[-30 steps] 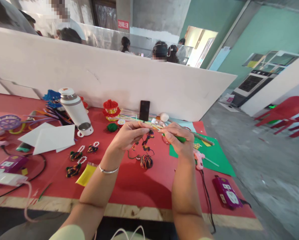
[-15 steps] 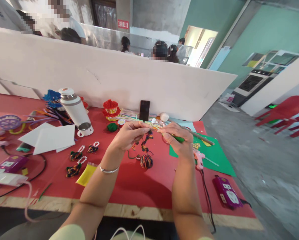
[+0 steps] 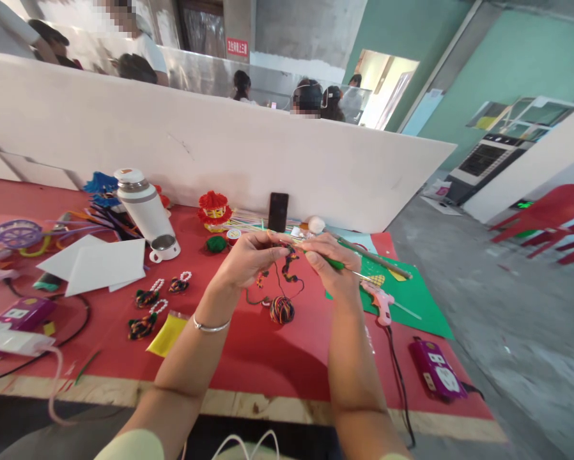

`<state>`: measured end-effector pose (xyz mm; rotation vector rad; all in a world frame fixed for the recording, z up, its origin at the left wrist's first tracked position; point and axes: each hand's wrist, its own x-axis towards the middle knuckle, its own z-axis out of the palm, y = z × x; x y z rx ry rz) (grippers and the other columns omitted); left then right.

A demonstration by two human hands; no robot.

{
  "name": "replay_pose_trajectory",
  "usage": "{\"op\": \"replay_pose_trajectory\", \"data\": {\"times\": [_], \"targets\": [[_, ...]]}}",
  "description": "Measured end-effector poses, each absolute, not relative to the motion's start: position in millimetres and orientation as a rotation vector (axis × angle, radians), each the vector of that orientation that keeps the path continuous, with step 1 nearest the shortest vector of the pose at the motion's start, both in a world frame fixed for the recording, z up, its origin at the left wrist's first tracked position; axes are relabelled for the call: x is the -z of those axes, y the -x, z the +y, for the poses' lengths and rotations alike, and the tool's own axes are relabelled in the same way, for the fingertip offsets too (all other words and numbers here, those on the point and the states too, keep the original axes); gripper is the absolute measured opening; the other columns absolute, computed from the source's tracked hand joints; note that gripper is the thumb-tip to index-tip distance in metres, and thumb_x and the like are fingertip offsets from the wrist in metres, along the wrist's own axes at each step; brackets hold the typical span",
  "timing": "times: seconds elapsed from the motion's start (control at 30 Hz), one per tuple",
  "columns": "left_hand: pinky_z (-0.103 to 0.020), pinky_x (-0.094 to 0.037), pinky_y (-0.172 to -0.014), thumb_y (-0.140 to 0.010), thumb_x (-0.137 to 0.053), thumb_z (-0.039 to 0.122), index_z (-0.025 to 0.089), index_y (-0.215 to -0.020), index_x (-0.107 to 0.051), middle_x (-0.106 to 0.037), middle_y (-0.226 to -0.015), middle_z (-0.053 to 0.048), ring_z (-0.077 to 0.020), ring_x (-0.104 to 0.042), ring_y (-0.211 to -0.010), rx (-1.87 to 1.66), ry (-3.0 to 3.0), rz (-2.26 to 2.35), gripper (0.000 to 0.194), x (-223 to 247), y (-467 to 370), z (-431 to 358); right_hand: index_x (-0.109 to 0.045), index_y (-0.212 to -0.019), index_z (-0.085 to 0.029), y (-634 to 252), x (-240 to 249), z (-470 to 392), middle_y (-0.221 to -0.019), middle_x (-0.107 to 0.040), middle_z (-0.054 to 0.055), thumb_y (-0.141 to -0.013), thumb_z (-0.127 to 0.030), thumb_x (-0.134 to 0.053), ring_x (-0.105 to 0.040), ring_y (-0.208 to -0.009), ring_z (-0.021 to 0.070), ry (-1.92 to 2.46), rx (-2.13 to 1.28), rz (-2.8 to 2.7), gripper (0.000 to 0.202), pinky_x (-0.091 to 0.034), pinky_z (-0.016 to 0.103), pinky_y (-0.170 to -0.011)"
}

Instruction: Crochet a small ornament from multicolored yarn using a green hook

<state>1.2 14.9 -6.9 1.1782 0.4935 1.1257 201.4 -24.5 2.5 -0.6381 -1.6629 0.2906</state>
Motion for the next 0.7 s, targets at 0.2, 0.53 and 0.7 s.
{"op": "replay_pose_trajectory", "data": {"times": [0.2, 0.53, 0.7], "targets": [[-0.019, -0.016, -0.039, -0.068, -0.096, 0.026, 0.016, -0.085, -0.081, -0.054, -0.053, 0.006, -0.0013, -0.030, -0.039, -1.119, -1.106, 0.448, 0.025, 6.1, -4.6, 14.4, -0.084, -0.106, -0.034, -195.1, 0.9, -25.1, -0.099, -0.084, 0.002, -0.094, -0.023, -0.073, -0.074, -0.096, 0.0213, 0.660, -0.306, -1.558, 0.019, -0.058, 0.042, -0.091], [-0.020, -0.015, -0.040, -0.069, -0.095, 0.032, 0.015, -0.083, -0.081, -0.052, -0.056, 0.006, -0.0007, -0.029, -0.040, -1.202, -1.075, 0.489, 0.026, -2.0, -5.0, 10.1, -0.085, -0.096, -0.032, -202.0, 3.5, -21.4, -0.090, -0.083, 0.000, -0.094, -0.033, -0.075, -0.072, -0.082, 0.0194, 0.657, -0.399, -1.438, 0.011, -0.058, 0.044, -0.091], [-0.021, -0.015, -0.041, -0.068, -0.096, 0.033, 0.015, -0.083, -0.081, -0.058, -0.061, 0.004, -0.0009, -0.030, -0.043, -1.227, -1.105, 0.534, 0.028, -2.0, -6.6, 8.4, -0.085, -0.092, -0.031, -204.8, 1.4, -23.4, -0.088, -0.083, -0.002, -0.095, -0.032, -0.074, -0.071, -0.079, 0.0177, 0.654, -0.425, -1.445, 0.012, -0.057, 0.042, -0.090]]}}
